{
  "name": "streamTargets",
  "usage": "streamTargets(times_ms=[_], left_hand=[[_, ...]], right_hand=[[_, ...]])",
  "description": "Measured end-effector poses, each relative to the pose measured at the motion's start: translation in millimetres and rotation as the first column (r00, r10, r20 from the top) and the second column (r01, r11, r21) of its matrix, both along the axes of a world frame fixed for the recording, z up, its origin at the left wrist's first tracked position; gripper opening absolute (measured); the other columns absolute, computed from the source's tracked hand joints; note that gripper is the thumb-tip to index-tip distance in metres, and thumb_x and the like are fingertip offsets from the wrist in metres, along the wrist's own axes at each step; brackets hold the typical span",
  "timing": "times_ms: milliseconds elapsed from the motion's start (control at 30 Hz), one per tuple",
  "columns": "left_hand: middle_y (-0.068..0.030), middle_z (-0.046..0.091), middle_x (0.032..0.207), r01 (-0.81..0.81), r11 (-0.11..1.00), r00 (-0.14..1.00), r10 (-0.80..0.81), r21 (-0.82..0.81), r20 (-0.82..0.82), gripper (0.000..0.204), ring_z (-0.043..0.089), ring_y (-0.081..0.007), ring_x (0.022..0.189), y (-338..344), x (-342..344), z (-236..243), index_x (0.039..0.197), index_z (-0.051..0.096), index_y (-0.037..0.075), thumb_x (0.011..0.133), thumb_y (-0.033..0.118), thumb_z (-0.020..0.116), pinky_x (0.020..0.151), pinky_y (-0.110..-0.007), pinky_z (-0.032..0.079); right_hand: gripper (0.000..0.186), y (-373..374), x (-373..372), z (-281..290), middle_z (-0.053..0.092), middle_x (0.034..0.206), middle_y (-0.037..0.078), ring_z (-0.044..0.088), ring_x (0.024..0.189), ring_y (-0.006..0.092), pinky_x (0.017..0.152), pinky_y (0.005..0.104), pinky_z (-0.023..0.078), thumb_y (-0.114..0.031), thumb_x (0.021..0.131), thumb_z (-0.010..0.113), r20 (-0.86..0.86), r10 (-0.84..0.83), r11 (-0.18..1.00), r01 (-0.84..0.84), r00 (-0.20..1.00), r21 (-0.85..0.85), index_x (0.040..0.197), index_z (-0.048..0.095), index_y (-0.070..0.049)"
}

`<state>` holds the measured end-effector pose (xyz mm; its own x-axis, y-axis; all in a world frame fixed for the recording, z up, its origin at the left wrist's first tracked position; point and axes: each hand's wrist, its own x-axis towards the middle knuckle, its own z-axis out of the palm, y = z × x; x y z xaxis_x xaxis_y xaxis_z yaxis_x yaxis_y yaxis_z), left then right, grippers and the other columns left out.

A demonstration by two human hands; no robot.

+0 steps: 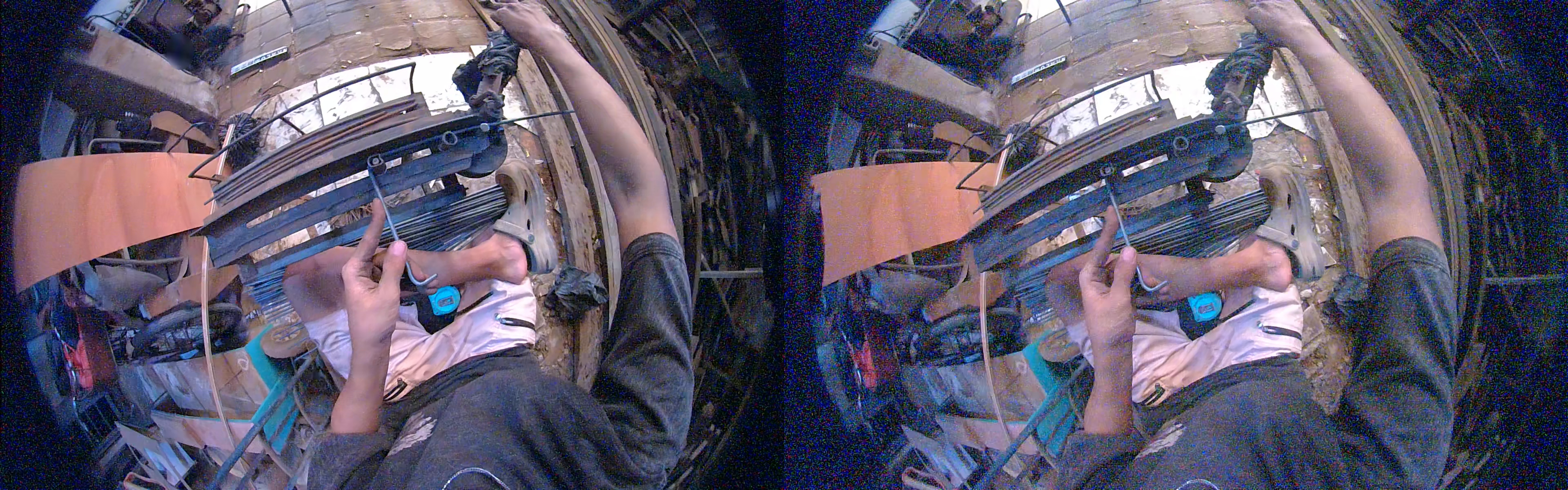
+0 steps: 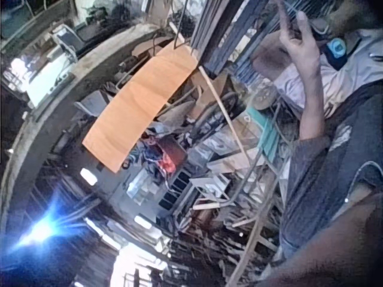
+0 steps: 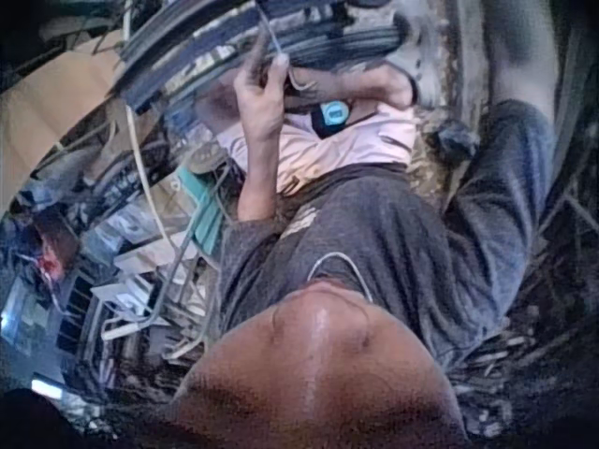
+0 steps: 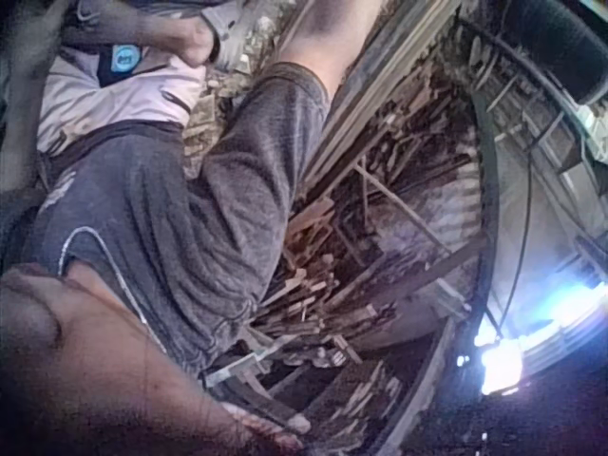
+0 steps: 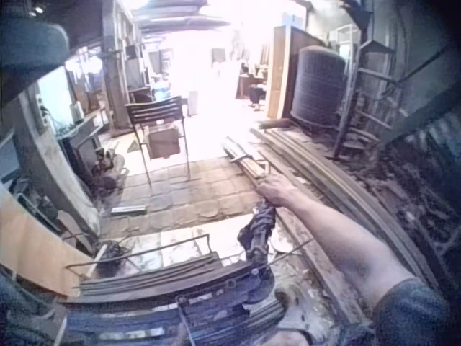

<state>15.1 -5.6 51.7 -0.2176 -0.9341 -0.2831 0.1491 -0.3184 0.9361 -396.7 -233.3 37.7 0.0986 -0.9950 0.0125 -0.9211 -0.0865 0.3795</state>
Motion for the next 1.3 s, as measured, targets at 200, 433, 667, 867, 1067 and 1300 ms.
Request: streamTargets(times_ms=[200,433,667,867,1067,1300], left_hand=[[0.0117,0.045,0.069,0.043,0.998,0.998,-0.041,-0.052,0.049,0.051,0.035,0.0015,0.059,-0.9,3.1,-0.6,0.137,0.044,0.009,0.089,-0.001,0.056,0.052,-0.014,0.031],[0.0014,0.058,0.077,0.041,0.998,0.998,-0.038,0.052,-0.056,0.054,0.052,-0.0043,0.067,8.5,4.5,0.1,0.141,0.037,0.004,0.090,0.000,0.053,0.060,-0.019,0.045],[-0.0164,0.059,0.106,0.083,0.992,0.944,-0.049,0.090,-0.326,0.052,0.060,-0.0198,0.095,32.2,6.2,-8.7,0.138,0.031,0.000,0.095,0.022,0.050,0.078,-0.029,0.054],[-0.0235,0.048,0.131,0.213,0.962,0.796,-0.068,0.172,-0.602,0.057,0.056,-0.0301,0.113,40.5,0.6,-3.0,0.135,0.036,-0.004,0.098,0.041,0.037,0.089,-0.036,0.051],[-0.0191,0.049,0.132,0.208,0.935,0.720,0.053,0.288,-0.692,0.050,0.054,-0.0272,0.116,49.1,3.4,-2.4,0.134,0.038,0.000,0.101,0.037,0.030,0.090,-0.036,0.051],[-0.0174,0.046,0.134,0.227,0.930,0.569,0.115,0.290,-0.814,0.049,0.052,-0.0262,0.118,57.7,-0.8,-7.1,0.133,0.039,-0.001,0.100,0.034,0.036,0.091,-0.037,0.052]], right_hand=[[0.026,-3.9,-5.8,-10.8,0.059,0.116,0.016,0.056,0.110,0.0287,0.092,0.0383,0.046,-0.008,0.079,0.054,0.003,-0.037,0.990,0.036,0.999,0.138,0.103,0.064,-0.007],[0.019,16.8,-41.6,-41.8,0.060,0.111,0.012,0.053,0.111,0.0307,0.093,0.0423,0.042,-0.015,0.084,0.051,0.259,0.071,0.988,-0.033,0.963,-0.149,0.098,0.061,-0.008],[0.017,69.0,-48.5,-24.1,0.061,0.106,0.007,0.056,0.108,0.0258,0.089,0.0468,0.042,-0.012,0.080,0.053,0.129,-0.184,0.981,0.190,0.974,-0.034,0.095,0.061,-0.010],[0.015,132.7,-62.4,-19.0,0.063,0.100,0.011,0.057,0.105,0.0285,0.090,0.0540,0.038,-0.015,0.076,0.057,0.054,-0.361,0.932,0.359,0.931,0.042,0.088,0.062,-0.009],[0.013,202.2,-47.7,-6.4,0.065,0.091,0.018,0.060,0.098,0.0328,0.088,0.0519,0.041,-0.016,0.076,0.057,0.056,-0.354,0.931,0.357,0.934,-0.072,0.078,0.064,-0.006],[0.015,259.0,-36.7,-2.3,0.063,0.074,0.022,0.063,0.080,0.0404,0.072,0.0478,0.049,-0.016,0.073,0.058,0.154,-0.450,0.881,0.465,0.880,-0.086,0.072,0.061,-0.001]])
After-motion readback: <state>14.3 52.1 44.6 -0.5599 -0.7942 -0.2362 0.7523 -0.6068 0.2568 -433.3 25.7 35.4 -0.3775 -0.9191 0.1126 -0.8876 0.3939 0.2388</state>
